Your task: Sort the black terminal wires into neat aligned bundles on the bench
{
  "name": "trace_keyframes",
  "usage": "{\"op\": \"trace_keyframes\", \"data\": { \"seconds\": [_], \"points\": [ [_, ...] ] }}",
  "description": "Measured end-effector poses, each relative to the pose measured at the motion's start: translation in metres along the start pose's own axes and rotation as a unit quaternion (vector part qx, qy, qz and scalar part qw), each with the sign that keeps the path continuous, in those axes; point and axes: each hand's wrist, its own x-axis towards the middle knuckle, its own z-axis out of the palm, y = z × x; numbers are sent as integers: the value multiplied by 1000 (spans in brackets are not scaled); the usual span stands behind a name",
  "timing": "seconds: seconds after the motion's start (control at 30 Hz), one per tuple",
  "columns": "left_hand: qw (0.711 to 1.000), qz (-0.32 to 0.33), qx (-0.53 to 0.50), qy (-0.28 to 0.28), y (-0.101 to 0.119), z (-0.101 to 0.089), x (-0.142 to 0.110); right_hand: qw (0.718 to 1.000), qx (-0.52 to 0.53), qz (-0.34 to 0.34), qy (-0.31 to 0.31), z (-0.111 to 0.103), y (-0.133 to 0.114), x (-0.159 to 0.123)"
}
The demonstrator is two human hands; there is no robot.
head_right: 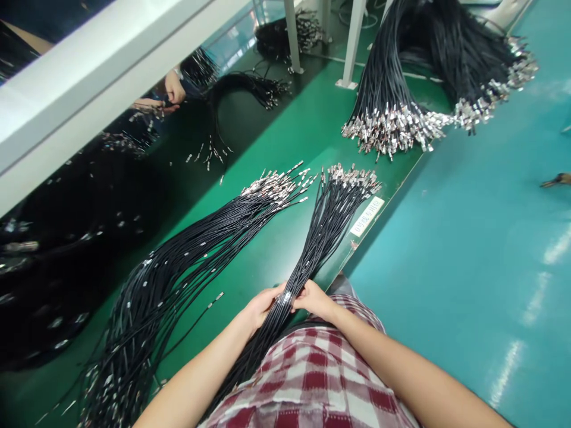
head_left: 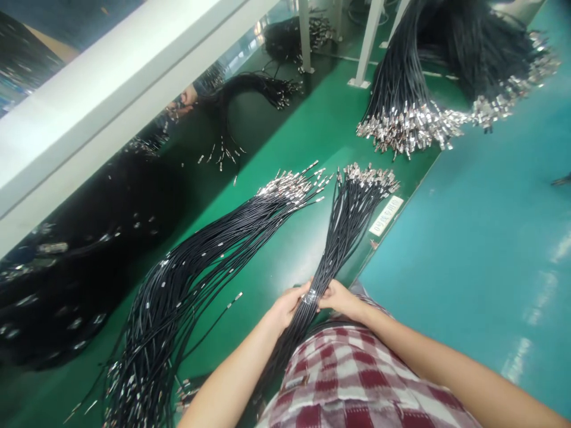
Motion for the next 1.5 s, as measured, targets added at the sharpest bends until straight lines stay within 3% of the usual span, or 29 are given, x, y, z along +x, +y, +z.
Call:
{"op": "trace_keyframes", "data": {
  "seconds": [0.07,0.13,0.2,0.3,0.37,0.43,0.5,0.57,0.6,0.67,0.7,0.8,0.83,0.9,0.97,1.13,1.37,1.5],
  "points": [
    [990,112,15,89,-6,3,0,999,50,14,-6,-3,-8,-10],
    [976,175,17,131,-3,3,-2,994,94,43,-19,-6,-15,-17],
    [985,151,21,79,12,-3,-6,989,121,88,-18,-9,-21,-20],
    [989,100,86,-62,44,-9,-15,983,110,144,21,-13,-25,-21],
    [976,105,180,-69,59,-4,-24,983,68,166,50,-13,-27,-23],
    [939,159,304,4,59,11,-35,980,40,177,78,-9,-30,-27],
    [875,249,406,85,44,32,-48,975,81,190,82,-2,-32,-30],
    [825,323,451,108,20,47,-60,969,142,192,65,7,-33,-32],
    [818,336,457,94,10,51,-64,969,152,185,59,10,-32,-31],
    [834,330,437,61,-3,49,-64,977,127,157,72,13,-29,-28],
    [846,327,415,71,-4,44,-59,980,108,143,84,13,-27,-26],
    [874,320,326,165,6,23,-34,982,105,132,89,8,-23,-25],
    [894,288,301,166,11,17,-25,982,113,132,77,5,-22,-27],
    [946,177,252,101,18,9,-9,983,111,134,52,1,-21,-32],
    [974,91,203,37,20,7,-1,985,80,147,49,-4,-20,-37],
    [976,109,185,27,16,7,-1,986,56,134,82,-7,-23,-39],
    [975,115,186,37,14,6,-2,984,-43,126,119,9,-25,-22],
    [980,103,166,44,13,7,-1,974,-179,30,134,-1,-13,-29]
  ]
}}
